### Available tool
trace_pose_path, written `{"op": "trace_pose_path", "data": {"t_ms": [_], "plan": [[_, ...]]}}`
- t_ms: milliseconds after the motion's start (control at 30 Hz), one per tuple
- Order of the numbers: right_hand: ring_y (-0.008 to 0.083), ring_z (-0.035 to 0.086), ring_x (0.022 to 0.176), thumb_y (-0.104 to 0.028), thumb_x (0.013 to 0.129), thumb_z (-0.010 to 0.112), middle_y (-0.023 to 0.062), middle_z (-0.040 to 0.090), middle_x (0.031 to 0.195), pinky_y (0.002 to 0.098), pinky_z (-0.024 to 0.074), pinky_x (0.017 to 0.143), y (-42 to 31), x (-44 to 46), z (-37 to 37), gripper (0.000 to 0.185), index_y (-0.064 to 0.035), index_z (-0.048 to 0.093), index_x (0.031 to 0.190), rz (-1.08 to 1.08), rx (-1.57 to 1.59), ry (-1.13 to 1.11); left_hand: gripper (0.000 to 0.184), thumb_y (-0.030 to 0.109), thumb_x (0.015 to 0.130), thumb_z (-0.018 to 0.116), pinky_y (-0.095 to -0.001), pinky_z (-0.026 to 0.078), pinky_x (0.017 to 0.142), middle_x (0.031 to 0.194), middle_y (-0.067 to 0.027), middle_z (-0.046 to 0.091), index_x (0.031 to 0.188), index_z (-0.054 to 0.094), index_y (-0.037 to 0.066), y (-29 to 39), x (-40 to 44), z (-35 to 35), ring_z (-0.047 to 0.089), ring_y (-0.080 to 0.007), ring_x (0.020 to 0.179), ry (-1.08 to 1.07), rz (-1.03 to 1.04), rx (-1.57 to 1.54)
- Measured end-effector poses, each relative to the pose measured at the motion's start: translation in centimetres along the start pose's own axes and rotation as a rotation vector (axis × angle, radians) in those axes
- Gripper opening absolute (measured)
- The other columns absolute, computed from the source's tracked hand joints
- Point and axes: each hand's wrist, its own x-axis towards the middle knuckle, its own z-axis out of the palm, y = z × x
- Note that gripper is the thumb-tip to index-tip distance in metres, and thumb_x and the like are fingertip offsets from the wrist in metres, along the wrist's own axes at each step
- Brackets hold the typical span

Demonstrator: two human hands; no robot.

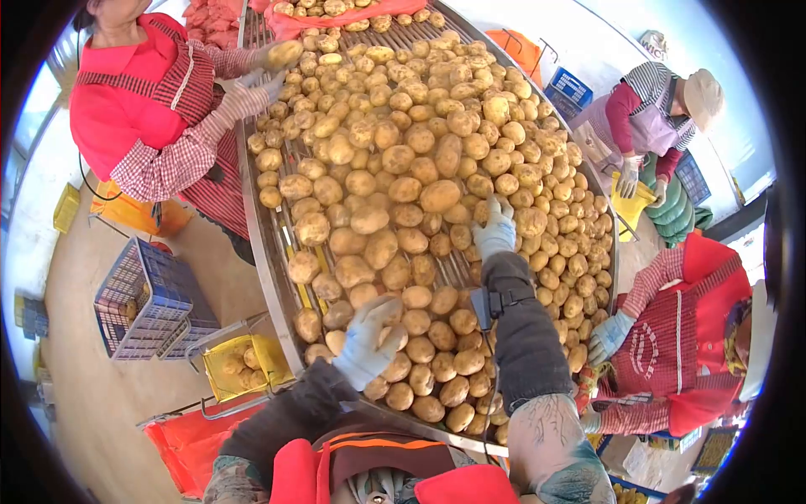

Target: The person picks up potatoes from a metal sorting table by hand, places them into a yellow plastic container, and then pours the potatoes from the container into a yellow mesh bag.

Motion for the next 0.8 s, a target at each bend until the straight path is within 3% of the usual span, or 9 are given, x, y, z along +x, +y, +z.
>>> {"op": "trace_pose_path", "data": {"t_ms": [100, 233, 300, 367, 500, 567, 600, 733, 800], "plan": [[0.0341, 0.048, 0.119, -0.03, 0.075, 0.074, 0.0174, 0.045, 0.131, 0.0413, 0.0399, 0.103, -1.7, -1.3, -2.7, 0.071, -0.0078, 0.042, 0.134, 0.209, 0.548, -0.075, 0.052, 0.02, 0.091, 0.062, -0.0479, 0.043, 0.097, 0.13, -0.0138, 0.05, 0.136, 0.041, 0.009, -1.6, 1.8, 4.1, 0.05, -0.0296, 0.116, -0.013, -0.451, -0.822], [0.0368, 0.047, 0.12, -0.027, 0.077, 0.072, 0.0164, 0.047, 0.129, 0.0436, 0.0387, 0.102, -2.2, -2.7, -3.2, 0.059, -0.0064, 0.049, 0.128, -0.318, 0.979, -0.611, 0.056, 0.054, 0.091, 0.053, -0.058, 0.043, 0.094, 0.129, -0.014, 0.051, 0.137, 0.042, 0.025, -0.9, 6.4, 3.8, 0.05, -0.0312, 0.119, 0.064, -0.788, -1.506], [0.0368, 0.049, 0.117, -0.029, 0.079, 0.07, 0.0167, 0.052, 0.123, 0.0447, 0.0382, 0.102, -5.7, -0.8, -3.6, 0.054, -0.0048, 0.052, 0.124, -0.609, 0.088, -0.038, 0.055, 0.056, 0.089, 0.054, -0.0586, 0.043, 0.094, 0.125, -0.0146, 0.053, 0.133, 0.046, 0.024, -3.0, 5.4, 3.0, 0.051, -0.0331, 0.118, 0.126, -0.834, -1.659], [0.0365, 0.049, 0.116, -0.03, 0.079, 0.07, 0.0169, 0.054, 0.12, 0.0456, 0.0378, 0.102, -5.8, 2.7, -0.1, 0.054, -0.0044, 0.052, 0.123, -0.696, 0.01, -0.063, 0.053, 0.056, 0.088, 0.055, -0.0615, 0.042, 0.094, 0.116, -0.0158, 0.059, 0.125, 0.052, 0.017, -4.9, 3.9, 2.6, 0.054, -0.0381, 0.113, 0.154, -0.779, -1.935], [0.0283, 0.056, 0.106, -0.03, 0.081, 0.07, 0.0149, 0.059, 0.11, 0.0422, 0.046, 0.093, -7.2, 3.2, 1.3, 0.049, -0.0046, 0.053, 0.12, -0.378, 0.253, -0.039, 0.054, 0.055, 0.092, 0.049, -0.0609, 0.041, 0.097, 0.126, -0.0167, 0.056, 0.123, 0.056, 0.012, -4.0, 1.6, -0.4, 0.05, -0.0423, 0.118, 0.281, -0.816, -2.024], [0.0208, 0.061, 0.095, -0.029, 0.085, 0.068, 0.0122, 0.061, 0.105, 0.0342, 0.0523, 0.081, -10.8, -2.3, -2.6, 0.043, -0.0046, 0.054, 0.117, -0.051, 1.225, -0.642, 0.054, 0.056, 0.092, 0.048, -0.0602, 0.04, 0.098, 0.128, -0.016, 0.055, 0.122, 0.057, 0.012, -3.2, -0.8, -1.7, 0.049, -0.0417, 0.119, 0.34, -0.754, -1.66], [0.0138, 0.062, 0.087, -0.03, 0.087, 0.066, 0.01, 0.062, 0.102, 0.0267, 0.053, 0.073, -11.1, -5.2, -1.7, 0.04, -0.0041, 0.054, 0.115, -0.128, 1.2, -0.738, 0.055, 0.057, 0.092, 0.047, -0.0595, 0.04, 0.098, 0.13, -0.0154, 0.055, 0.121, 0.058, 0.012, -2.6, -2.4, -2.3, 0.049, -0.0411, 0.12, 0.356, -0.73, -1.302], [0.0204, 0.058, 0.1, -0.03, 0.086, 0.068, 0.0139, 0.058, 0.112, 0.032, 0.0479, 0.089, -16.0, -20.1, 0.0, 0.056, -0.0011, 0.046, 0.13, -0.422, 1.021, -0.769, 0.06, 0.059, 0.09, 0.046, -0.0565, 0.041, 0.098, 0.134, -0.0125, 0.05, 0.129, 0.052, 0.014, -4.3, -10.2, -6.6, 0.048, -0.0356, 0.122, 0.231, -0.529, -2.134], [0.021, 0.057, 0.104, -0.031, 0.084, 0.07, 0.0149, 0.057, 0.114, 0.031, 0.046, 0.092, -19.0, -24.6, 0.8, 0.063, -0.0015, 0.042, 0.133, -0.3, 1.05, -0.945, 0.064, 0.062, 0.089, 0.043, -0.0549, 0.043, 0.095, 0.129, -0.0128, 0.054, 0.13, 0.051, 0.014, -2.1, -13.8, -10.6, 0.052, -0.0362, 0.117, 0.485, -0.806, -1.788]]}}
